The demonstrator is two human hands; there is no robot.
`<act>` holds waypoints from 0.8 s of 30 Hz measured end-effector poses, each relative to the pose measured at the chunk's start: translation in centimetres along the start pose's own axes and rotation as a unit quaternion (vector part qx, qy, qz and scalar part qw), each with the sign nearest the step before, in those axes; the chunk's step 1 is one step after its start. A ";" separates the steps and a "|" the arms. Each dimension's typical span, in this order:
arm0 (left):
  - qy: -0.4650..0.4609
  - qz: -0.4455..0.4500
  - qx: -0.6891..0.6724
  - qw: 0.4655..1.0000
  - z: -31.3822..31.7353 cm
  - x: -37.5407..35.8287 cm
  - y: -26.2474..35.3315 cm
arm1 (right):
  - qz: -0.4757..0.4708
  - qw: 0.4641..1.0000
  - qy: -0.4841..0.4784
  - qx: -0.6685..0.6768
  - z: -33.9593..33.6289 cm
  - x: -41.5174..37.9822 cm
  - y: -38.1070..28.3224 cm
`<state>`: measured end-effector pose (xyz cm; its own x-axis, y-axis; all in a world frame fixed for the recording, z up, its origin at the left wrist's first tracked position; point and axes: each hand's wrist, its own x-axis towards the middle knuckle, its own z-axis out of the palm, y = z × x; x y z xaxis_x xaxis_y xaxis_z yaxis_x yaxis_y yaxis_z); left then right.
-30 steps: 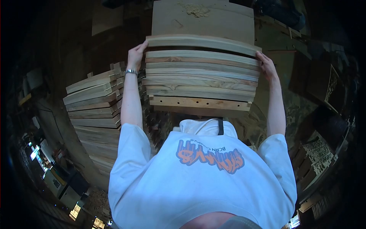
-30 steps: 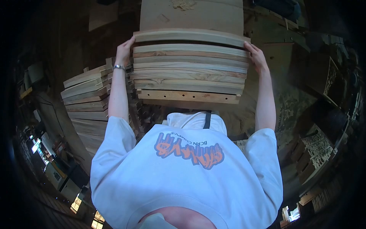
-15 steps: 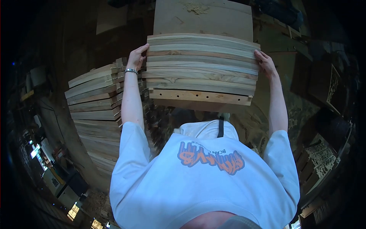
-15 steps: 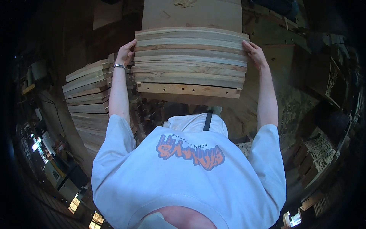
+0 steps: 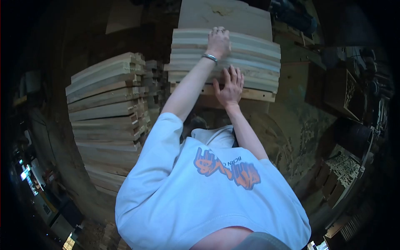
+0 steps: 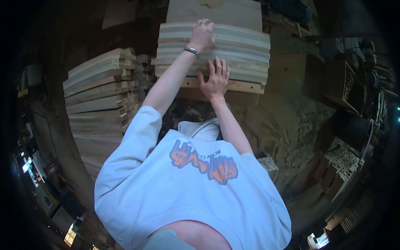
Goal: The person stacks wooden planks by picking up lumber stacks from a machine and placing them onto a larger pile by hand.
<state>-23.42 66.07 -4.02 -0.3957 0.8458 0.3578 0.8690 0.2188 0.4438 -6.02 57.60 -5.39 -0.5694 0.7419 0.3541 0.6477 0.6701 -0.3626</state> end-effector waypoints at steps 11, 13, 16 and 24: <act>-0.047 -0.029 0.108 0.993 3.9 5.9 -1.6 | 0.020 1.000 0.005 -0.004 1.9 5.9 0.6; -0.037 -0.043 0.113 0.992 4.9 9.0 -2.7 | 0.020 1.000 0.012 -0.004 3.0 8.9 1.1; -0.022 -0.058 0.117 0.991 7.0 14.6 -4.5 | 0.009 1.000 0.028 -0.005 4.9 14.1 2.3; -0.039 -0.095 0.107 0.989 10.9 30.6 -9.1 | -0.028 0.998 0.059 -0.003 10.6 29.2 5.7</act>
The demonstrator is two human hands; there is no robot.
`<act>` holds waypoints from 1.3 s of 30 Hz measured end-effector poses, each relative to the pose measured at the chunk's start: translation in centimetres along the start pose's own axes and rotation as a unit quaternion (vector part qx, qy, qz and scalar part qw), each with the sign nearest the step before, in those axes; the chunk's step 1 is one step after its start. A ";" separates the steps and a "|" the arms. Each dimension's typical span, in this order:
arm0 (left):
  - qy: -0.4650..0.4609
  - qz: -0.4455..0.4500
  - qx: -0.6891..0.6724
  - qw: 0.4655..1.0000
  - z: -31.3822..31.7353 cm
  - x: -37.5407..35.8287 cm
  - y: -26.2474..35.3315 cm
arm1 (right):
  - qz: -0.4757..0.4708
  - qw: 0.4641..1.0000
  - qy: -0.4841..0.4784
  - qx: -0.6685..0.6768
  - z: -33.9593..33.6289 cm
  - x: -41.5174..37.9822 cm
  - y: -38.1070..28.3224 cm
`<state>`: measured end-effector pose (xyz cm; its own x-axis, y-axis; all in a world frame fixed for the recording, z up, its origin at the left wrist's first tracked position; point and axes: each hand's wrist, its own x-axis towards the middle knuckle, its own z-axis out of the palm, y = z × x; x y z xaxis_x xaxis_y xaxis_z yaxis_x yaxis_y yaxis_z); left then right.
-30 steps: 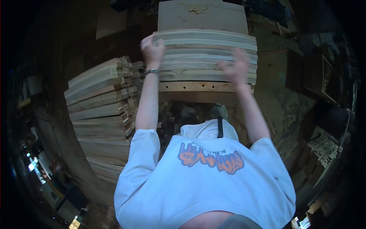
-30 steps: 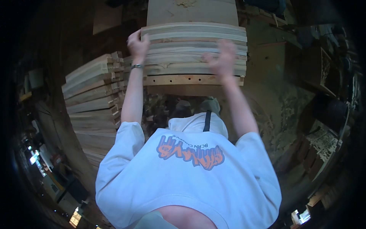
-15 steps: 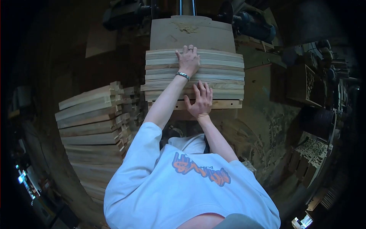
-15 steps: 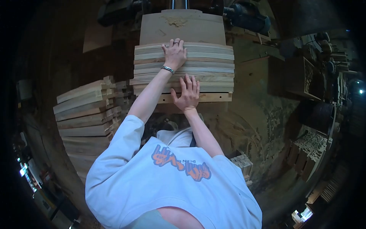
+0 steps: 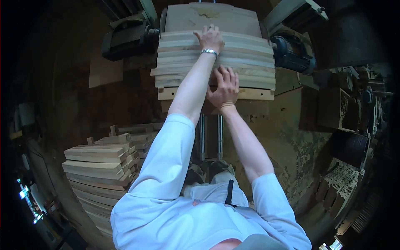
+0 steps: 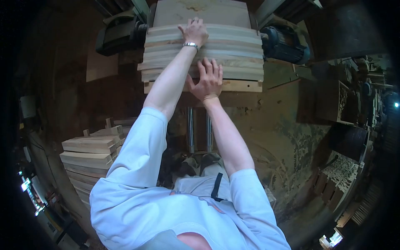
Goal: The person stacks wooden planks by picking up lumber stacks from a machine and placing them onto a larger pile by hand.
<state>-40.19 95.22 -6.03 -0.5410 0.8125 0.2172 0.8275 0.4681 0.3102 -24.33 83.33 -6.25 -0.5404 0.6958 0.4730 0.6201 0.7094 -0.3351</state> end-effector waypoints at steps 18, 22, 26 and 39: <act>0.043 0.018 0.016 0.999 5.0 12.3 -1.7 | -0.016 0.999 0.001 -0.037 5.8 10.3 3.0; -0.020 0.015 0.040 0.999 3.2 14.4 -1.5 | -0.003 0.999 -0.017 -0.050 6.8 12.5 3.5; 0.033 0.018 0.024 0.999 5.6 17.0 -2.2 | 0.021 0.997 -0.042 -0.059 7.8 14.6 3.9; 0.046 0.017 0.065 0.997 5.0 15.0 -1.4 | 0.044 0.989 -0.117 -0.074 6.8 12.6 3.4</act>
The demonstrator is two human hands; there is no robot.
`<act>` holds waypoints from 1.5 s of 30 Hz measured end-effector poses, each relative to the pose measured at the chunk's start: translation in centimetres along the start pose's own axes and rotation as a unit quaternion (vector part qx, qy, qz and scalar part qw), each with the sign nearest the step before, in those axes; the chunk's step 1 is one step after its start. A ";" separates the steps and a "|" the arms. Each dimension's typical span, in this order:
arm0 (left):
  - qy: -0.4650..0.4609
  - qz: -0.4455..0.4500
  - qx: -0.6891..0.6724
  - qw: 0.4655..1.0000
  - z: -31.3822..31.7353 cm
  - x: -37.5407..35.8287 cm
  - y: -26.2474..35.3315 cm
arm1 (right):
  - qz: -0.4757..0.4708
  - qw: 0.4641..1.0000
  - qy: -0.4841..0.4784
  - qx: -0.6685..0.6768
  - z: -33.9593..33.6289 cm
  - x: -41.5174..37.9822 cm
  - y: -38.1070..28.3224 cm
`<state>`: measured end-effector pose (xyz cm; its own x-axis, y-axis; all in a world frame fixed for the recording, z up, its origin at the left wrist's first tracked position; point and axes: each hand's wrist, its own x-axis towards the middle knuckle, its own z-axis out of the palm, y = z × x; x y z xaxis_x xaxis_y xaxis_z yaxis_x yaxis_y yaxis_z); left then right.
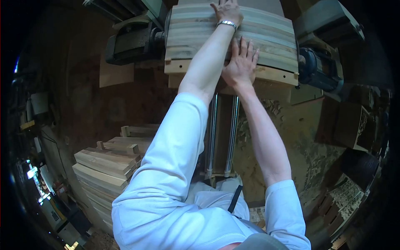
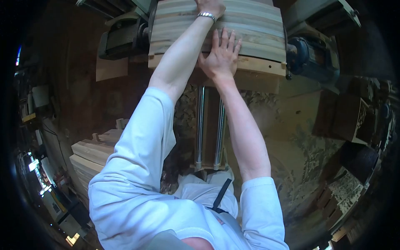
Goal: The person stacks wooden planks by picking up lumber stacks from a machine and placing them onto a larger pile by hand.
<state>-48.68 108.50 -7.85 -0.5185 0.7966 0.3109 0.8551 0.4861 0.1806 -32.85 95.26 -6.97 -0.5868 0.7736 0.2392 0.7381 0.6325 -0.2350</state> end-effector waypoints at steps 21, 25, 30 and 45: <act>-0.035 0.181 -0.094 0.978 -14.0 -41.7 0.7 | -0.069 0.994 -0.058 0.065 -10.8 -38.0 -0.7; -0.085 0.258 -0.054 0.961 -16.9 -45.3 -0.3 | 0.300 0.954 -0.004 -0.007 -14.1 -33.7 9.7; -0.128 0.244 -0.037 0.961 -17.4 -45.1 -0.3 | 0.396 0.903 -0.128 0.104 -16.3 -29.6 9.2; -0.412 0.203 -0.098 0.883 -22.4 -38.4 -1.0 | -0.253 0.916 -0.263 0.165 -14.6 -37.2 2.2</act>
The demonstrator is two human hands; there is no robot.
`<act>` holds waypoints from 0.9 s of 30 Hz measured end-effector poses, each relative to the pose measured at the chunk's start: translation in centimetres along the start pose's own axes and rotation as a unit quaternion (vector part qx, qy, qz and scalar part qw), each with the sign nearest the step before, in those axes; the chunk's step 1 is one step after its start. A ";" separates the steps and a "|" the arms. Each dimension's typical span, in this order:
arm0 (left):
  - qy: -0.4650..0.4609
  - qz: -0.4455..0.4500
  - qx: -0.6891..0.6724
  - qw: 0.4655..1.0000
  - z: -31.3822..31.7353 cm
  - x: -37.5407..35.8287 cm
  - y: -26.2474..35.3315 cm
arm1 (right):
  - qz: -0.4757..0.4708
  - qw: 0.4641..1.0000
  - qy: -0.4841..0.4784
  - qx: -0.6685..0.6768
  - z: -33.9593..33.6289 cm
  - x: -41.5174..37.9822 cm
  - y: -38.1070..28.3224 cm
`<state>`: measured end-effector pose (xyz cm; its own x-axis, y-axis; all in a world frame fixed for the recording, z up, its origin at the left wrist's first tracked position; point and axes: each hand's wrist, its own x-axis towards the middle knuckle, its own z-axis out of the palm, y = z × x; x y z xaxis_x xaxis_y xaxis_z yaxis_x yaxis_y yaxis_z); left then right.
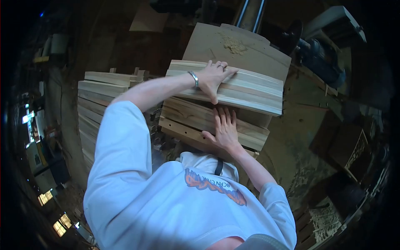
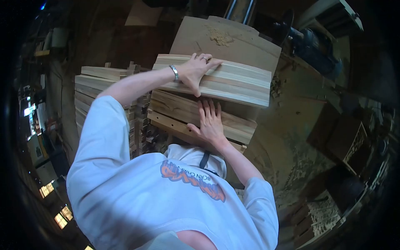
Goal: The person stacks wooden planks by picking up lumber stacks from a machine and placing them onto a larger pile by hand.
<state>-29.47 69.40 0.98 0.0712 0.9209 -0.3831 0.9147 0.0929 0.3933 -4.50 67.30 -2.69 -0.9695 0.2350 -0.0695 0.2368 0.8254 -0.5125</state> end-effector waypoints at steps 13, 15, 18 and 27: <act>0.128 -0.055 -0.669 0.731 5.7 -27.0 13.0 | 0.011 0.884 -0.137 0.447 2.2 3.2 8.9; 0.225 -0.065 -0.705 0.669 9.2 -32.8 18.0 | -0.021 0.958 -0.202 0.203 -4.5 3.3 3.8; 0.396 -0.062 -0.729 0.556 14.9 -39.2 26.9 | -0.048 0.927 -0.214 0.306 -6.0 3.2 2.0; 0.774 -0.252 -0.511 0.276 33.1 -43.0 51.4 | -0.196 0.782 -0.428 0.409 -0.3 -1.6 -17.6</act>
<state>27.63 22.01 10.04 -0.9413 -0.3224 -0.0999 0.0069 -0.3143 0.9493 -7.11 52.54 6.65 -0.7277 -0.6722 -0.1364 0.1300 0.0601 -0.9897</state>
